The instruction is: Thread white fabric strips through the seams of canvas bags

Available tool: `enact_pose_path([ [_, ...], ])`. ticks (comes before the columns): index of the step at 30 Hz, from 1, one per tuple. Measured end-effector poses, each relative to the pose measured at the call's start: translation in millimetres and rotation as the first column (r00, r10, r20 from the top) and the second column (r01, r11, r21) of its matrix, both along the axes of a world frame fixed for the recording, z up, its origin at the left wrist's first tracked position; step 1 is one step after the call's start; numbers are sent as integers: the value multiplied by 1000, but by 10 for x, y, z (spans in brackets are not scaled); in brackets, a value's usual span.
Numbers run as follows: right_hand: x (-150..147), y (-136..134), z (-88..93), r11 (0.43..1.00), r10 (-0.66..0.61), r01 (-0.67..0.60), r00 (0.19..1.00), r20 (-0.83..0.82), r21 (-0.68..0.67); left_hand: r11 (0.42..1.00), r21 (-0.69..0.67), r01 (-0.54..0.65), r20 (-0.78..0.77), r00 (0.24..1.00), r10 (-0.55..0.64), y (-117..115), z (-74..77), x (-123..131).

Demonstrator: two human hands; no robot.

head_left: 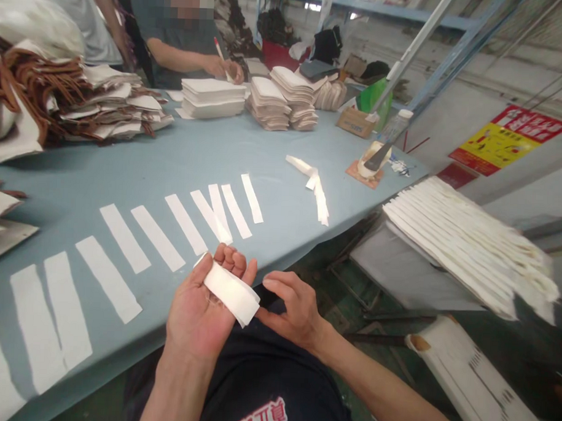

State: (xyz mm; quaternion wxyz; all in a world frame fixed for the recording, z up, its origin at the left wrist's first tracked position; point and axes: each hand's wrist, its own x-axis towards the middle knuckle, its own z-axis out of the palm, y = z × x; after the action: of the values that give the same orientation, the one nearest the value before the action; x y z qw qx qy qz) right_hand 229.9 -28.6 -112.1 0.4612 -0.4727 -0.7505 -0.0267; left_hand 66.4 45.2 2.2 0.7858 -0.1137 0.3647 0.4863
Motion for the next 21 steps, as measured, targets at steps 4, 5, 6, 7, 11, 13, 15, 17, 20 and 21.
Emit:
enact_pose_path([
  [4,-13,-102,150,995,16,-18,999,29,93,1000,27,14,4,1000,-14,-48,-14,50],
  [5,-9,-112,185,995,20,-23,999,37,100,999,36,21,8,1000,-22,-58,-23,59],
  [6,-1,-116,217,994,24,-29,999,48,109,999,41,27,7,1000,-28,-68,-33,67],
  [7,8,-116,244,992,31,-38,998,61,121,998,46,33,4,999,-33,-76,-41,74],
  [11,50,-107,304,988,56,-68,995,88,137,996,77,53,-30,998,-50,-107,-59,110],
  [13,65,-111,315,990,84,-90,995,56,109,994,87,69,-41,997,-66,-118,-68,133],
  [15,78,-124,330,990,124,-123,992,-5,65,992,88,89,-54,995,-84,-124,-84,154],
  [17,93,-143,364,987,160,-159,985,-68,22,990,91,111,-72,992,-104,-125,-104,172],
  [20,123,-164,454,982,184,-188,976,-113,-24,985,99,141,-115,985,-129,-127,-133,186],
  [21,134,-164,490,981,185,-190,977,-105,-43,983,103,150,-132,982,-136,-130,-139,188],
])
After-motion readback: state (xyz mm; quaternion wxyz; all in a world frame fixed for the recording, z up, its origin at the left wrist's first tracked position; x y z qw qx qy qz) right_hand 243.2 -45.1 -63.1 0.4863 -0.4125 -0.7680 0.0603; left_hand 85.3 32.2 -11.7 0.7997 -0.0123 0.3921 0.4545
